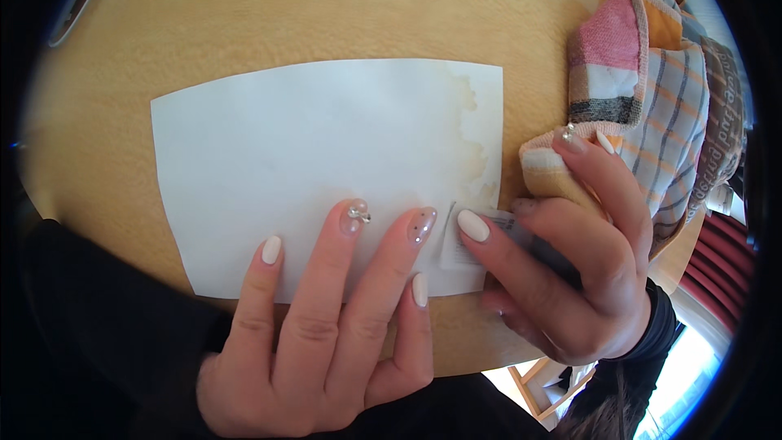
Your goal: The person wipes a clear acrylic sheet with a cloth, then wipes a white paper and a printed card. The person places the card into the acrylic holder and sets the assembled holder upright on the table.
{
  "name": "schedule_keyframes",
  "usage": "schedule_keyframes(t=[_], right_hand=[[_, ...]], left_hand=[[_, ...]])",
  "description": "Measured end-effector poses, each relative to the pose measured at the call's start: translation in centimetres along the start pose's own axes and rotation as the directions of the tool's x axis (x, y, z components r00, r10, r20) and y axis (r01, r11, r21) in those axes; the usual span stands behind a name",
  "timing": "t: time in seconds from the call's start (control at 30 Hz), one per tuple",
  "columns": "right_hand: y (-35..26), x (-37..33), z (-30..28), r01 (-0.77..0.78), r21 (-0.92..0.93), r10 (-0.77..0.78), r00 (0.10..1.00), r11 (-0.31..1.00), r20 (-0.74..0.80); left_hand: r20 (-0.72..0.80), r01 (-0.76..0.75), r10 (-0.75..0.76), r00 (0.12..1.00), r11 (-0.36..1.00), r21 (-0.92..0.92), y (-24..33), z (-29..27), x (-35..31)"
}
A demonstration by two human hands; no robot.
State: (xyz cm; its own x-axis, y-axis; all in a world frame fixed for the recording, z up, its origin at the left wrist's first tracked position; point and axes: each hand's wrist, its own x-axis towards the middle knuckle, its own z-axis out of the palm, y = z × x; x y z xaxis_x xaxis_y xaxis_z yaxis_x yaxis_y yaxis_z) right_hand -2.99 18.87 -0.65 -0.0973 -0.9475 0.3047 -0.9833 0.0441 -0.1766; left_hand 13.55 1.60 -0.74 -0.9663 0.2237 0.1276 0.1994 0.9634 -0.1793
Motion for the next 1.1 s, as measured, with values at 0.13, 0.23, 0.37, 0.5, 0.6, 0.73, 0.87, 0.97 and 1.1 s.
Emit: schedule_keyframes(t=[0.13,0.23,0.37,0.5,0.6,0.73,0.87,0.97,1.1], right_hand=[[-0.3,-0.6,-1.4,0.010,-0.071,-0.001,0.992,0.997,0.124],[-1.5,-1.3,-3.3,-0.020,-0.214,0.075,0.966,0.977,0.249],[-1.7,-0.7,-3.3,-0.104,-0.315,0.190,0.948,0.943,0.254],[-2.3,-1.5,-3.7,-0.122,-0.318,0.220,0.930,0.940,0.293],[-3.4,-0.9,-4.2,-0.130,-0.400,0.268,0.911,0.907,0.313],[-5.1,1.2,-1.7,-0.117,-0.446,0.244,0.940,0.887,0.238],[-7.6,2.0,-2.6,-0.208,-0.422,0.380,0.843,0.882,0.380],[-5.1,2.8,-2.3,-0.169,-0.449,0.318,0.906,0.877,0.278],[-6.7,2.1,-3.0,-0.166,-0.446,0.351,0.859,0.880,0.373]], left_hand=[[0.012,0.021,-0.021,1.000,1.000,-0.009,0.6,-0.2,0.6],[0.012,-0.007,0.007,1.000,1.000,0.002,1.2,-0.4,1.3],[0.012,-0.016,0.016,1.000,0.999,0.040,1.8,-0.3,1.8],[0.000,-0.010,0.010,1.000,0.999,0.047,1.8,-0.1,1.6],[0.014,-0.031,0.030,0.999,0.998,0.059,2.0,-0.4,2.1],[0.063,0.124,-0.123,0.990,0.992,-0.010,0.8,-0.8,0.1],[0.025,-0.044,0.042,0.999,0.997,0.057,-0.8,-0.1,-1.5],[-0.017,-0.087,0.089,0.996,0.990,0.110,-1.3,-0.2,-0.3],[0.005,-0.026,0.026,1.000,0.996,0.082,-0.7,-0.2,-1.1]])
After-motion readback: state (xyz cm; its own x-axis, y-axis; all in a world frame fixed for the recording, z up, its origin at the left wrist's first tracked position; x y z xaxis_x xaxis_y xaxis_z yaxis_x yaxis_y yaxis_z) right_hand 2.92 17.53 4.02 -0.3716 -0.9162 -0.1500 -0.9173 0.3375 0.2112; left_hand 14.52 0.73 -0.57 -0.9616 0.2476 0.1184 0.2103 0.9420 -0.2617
